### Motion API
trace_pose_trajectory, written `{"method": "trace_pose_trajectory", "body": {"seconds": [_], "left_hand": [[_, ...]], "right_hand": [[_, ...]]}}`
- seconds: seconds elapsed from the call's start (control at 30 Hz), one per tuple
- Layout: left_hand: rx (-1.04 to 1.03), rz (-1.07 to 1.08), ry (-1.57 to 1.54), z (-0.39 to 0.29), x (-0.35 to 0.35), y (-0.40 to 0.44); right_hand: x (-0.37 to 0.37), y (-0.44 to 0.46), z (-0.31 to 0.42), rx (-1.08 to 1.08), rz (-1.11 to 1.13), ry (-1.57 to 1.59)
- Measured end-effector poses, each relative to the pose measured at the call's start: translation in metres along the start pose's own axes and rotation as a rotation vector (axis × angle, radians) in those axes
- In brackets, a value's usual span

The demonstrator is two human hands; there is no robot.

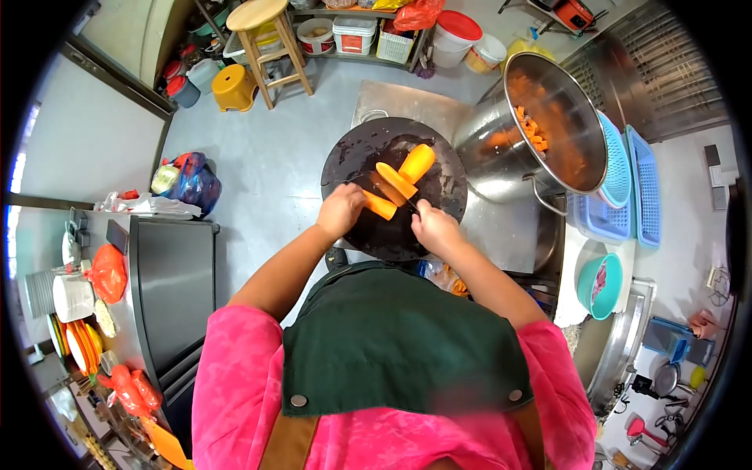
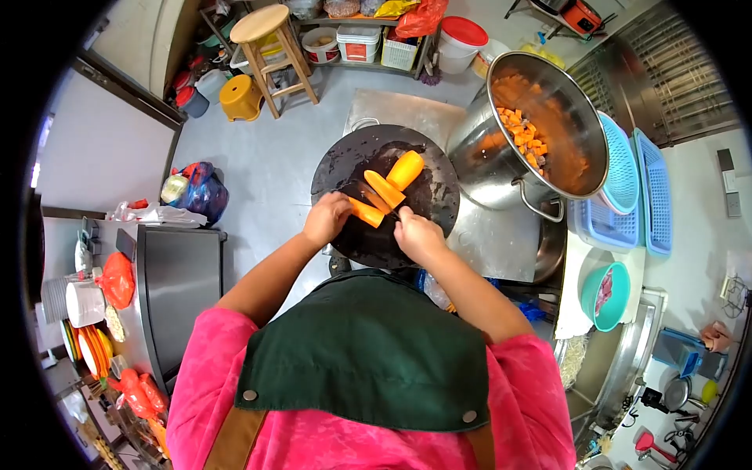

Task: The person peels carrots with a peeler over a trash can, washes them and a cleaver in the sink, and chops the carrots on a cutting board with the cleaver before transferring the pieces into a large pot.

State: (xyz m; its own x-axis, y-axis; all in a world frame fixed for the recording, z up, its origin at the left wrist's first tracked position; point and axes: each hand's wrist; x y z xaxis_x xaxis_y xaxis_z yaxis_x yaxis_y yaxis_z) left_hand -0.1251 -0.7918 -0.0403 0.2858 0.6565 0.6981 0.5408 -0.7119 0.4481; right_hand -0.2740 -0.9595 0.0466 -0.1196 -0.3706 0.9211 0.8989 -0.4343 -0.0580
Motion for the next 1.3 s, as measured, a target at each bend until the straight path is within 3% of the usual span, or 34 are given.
{"method": "trace_pose_trajectory", "body": {"seconds": [0.17,0.57,0.87,1.07,1.13,1.2,1.3], "left_hand": [[-0.035,-0.069,-0.002,-0.016,-0.013,-0.017],[-0.012,-0.040,0.055,-0.015,-0.015,-0.030],[-0.087,0.019,0.072,-0.016,-0.008,-0.026],[-0.020,0.077,-0.011,-0.014,-0.009,-0.019],[-0.011,0.004,0.046,-0.016,0.001,-0.007],[-0.030,-0.063,0.103,-0.021,0.008,0.009],[-0.146,-0.023,0.126,-0.007,-0.003,0.013]], "right_hand": [[-0.006,0.020,0.017,0.205,0.143,-0.133],[0.002,0.034,0.010,0.292,0.226,-0.143],[-0.022,0.047,0.020,0.223,0.303,-0.130],[-0.035,0.045,0.000,0.151,0.151,-0.015],[-0.026,0.035,-0.007,0.152,0.094,0.041],[-0.009,0.021,-0.010,-0.031,-0.115,0.219],[0.014,0.016,-0.014,-0.120,-0.060,0.210]]}}
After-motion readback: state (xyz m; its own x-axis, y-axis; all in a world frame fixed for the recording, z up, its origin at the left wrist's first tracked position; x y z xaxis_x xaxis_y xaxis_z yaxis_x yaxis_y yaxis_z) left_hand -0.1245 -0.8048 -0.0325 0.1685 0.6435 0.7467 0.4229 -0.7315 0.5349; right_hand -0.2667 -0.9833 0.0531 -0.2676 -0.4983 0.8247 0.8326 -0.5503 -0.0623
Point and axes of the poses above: each hand's wrist, its own y-axis towards the middle knuckle, its own x-axis out of the back of the hand, z = x × y, and after that the axes turned 14 degrees about -z, right-handed
